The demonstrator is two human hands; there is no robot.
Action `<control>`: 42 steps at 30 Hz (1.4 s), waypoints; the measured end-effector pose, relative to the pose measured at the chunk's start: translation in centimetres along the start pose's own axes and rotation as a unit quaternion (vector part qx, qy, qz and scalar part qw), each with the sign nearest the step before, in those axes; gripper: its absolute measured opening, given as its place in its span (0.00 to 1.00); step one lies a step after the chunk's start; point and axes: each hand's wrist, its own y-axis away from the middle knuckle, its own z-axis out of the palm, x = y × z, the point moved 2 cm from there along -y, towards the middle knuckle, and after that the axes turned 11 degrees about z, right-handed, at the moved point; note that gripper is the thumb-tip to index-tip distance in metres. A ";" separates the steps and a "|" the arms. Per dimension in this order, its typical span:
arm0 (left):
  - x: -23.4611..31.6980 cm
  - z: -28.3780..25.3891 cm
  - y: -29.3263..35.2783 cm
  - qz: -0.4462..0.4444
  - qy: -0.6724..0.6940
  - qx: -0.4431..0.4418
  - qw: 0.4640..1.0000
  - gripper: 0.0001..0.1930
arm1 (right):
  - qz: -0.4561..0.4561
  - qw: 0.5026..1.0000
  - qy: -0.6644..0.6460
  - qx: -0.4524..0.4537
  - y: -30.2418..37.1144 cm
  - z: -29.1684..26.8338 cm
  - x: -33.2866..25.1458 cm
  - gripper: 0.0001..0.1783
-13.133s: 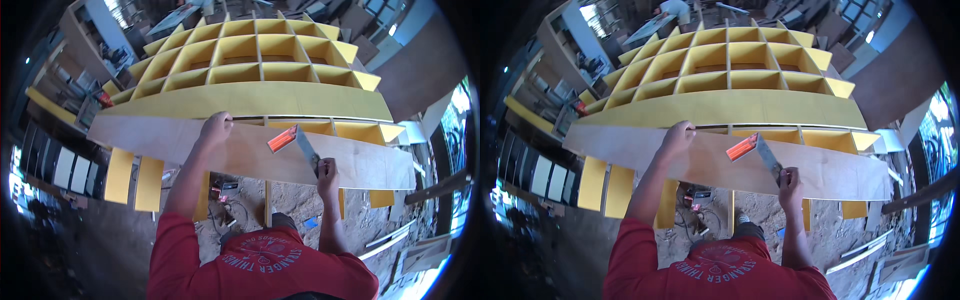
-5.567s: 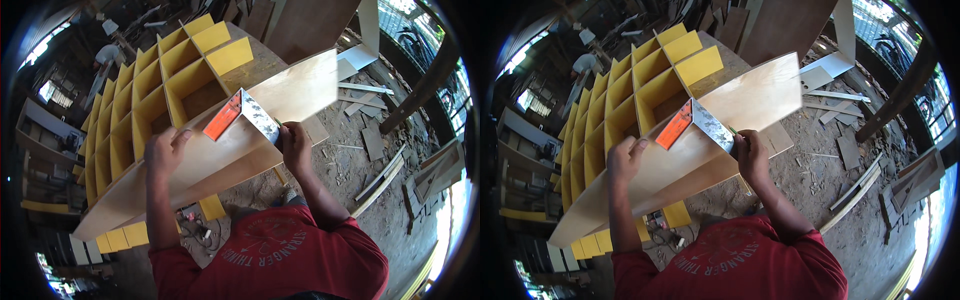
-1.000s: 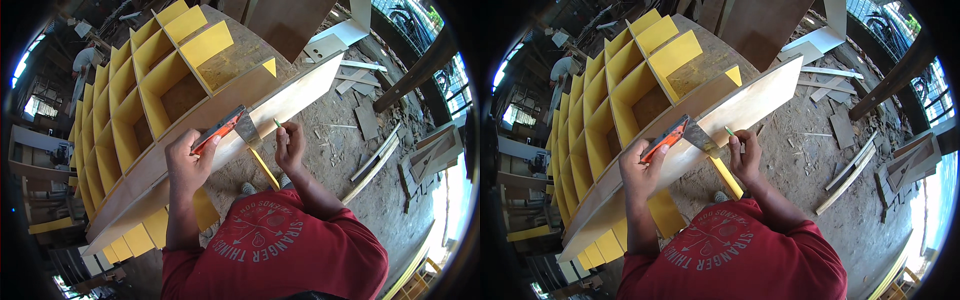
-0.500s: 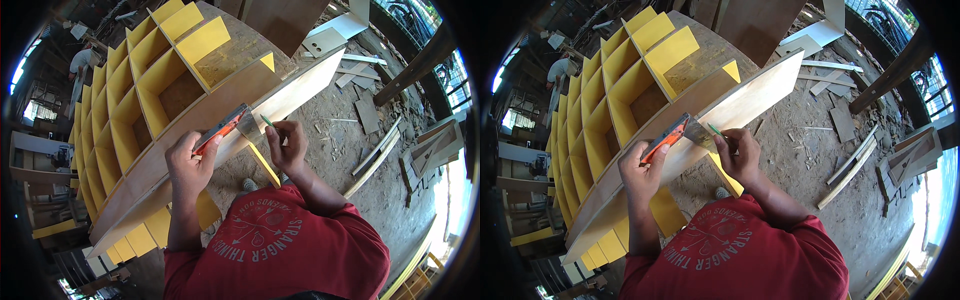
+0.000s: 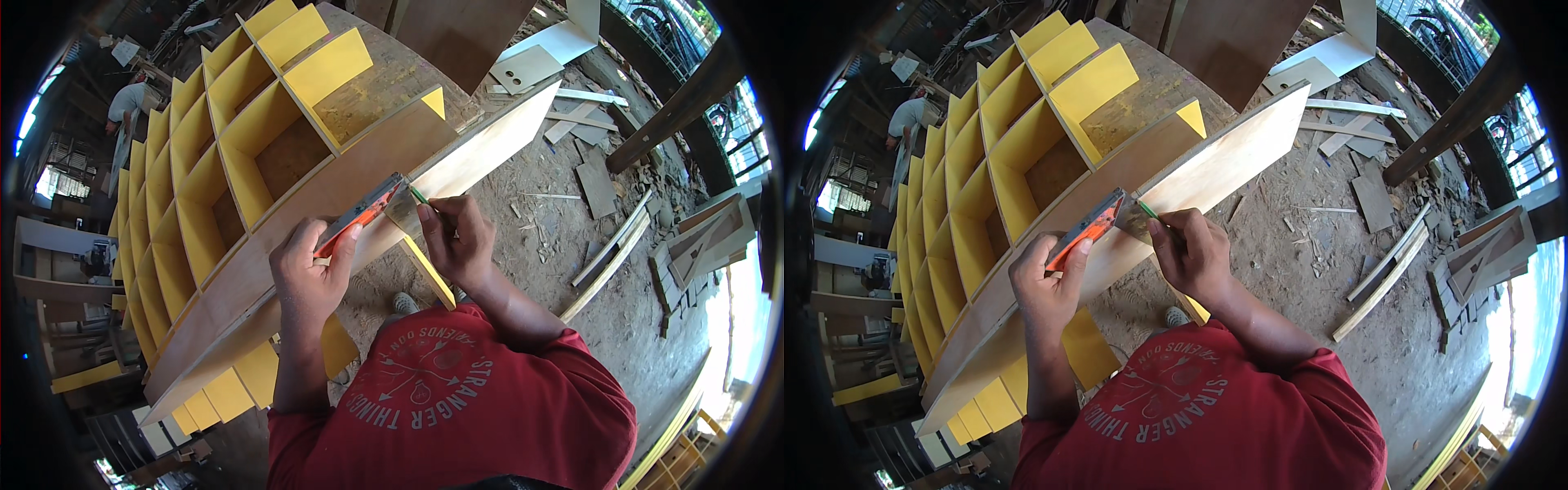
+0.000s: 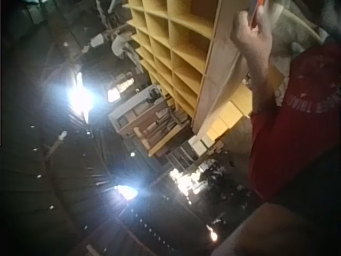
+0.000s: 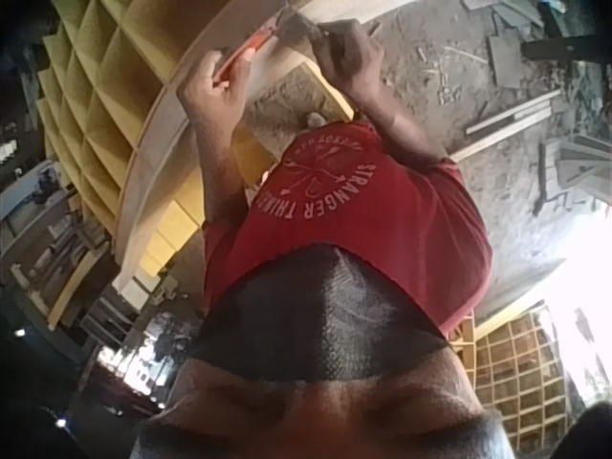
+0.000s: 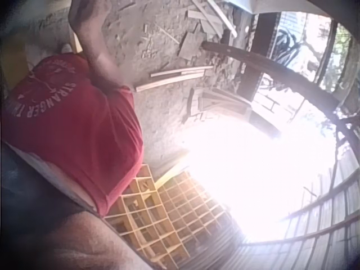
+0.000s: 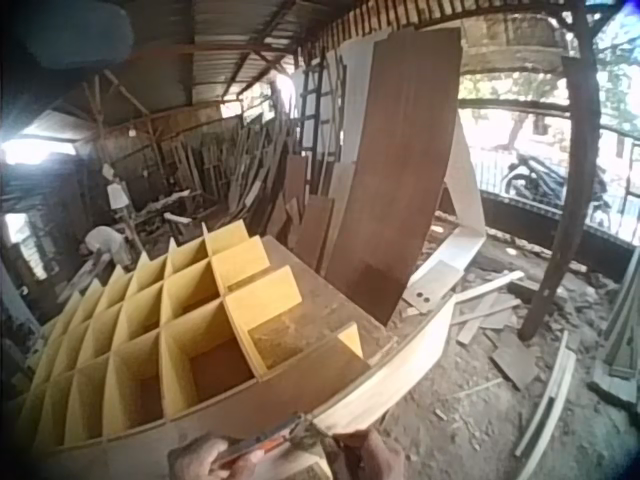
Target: The person measures and marks a wooden board using a square and a pencil before hammering nails into it to attach it to a yellow shelving frame.
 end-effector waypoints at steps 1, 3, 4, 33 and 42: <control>0.0 0.0 0.1 -0.003 0.001 -0.001 1.000 0.18 | 0.000 1.000 0.001 0.000 0.1 0.0 0.1 0.09; 0.0 0.1 0.1 -0.005 0.004 -0.002 1.000 0.17 | -0.001 1.000 0.019 -0.010 0.4 0.2 0.6 0.09; 0.0 0.1 0.0 -0.002 0.003 -0.001 1.000 0.17 | -0.001 1.000 0.021 -0.010 0.7 0.2 1.1 0.09; 1.2 -0.5 0.4 -0.013 0.024 -0.018 0.999 0.17 | -0.150 0.986 0.034 -0.067 -7.7 -1.1 -1.2 0.08; -1.4 -12.8 9.4 -0.150 0.030 0.099 0.983 0.14 | -0.176 0.982 0.064 -0.008 -7.4 1.7 0.9 0.07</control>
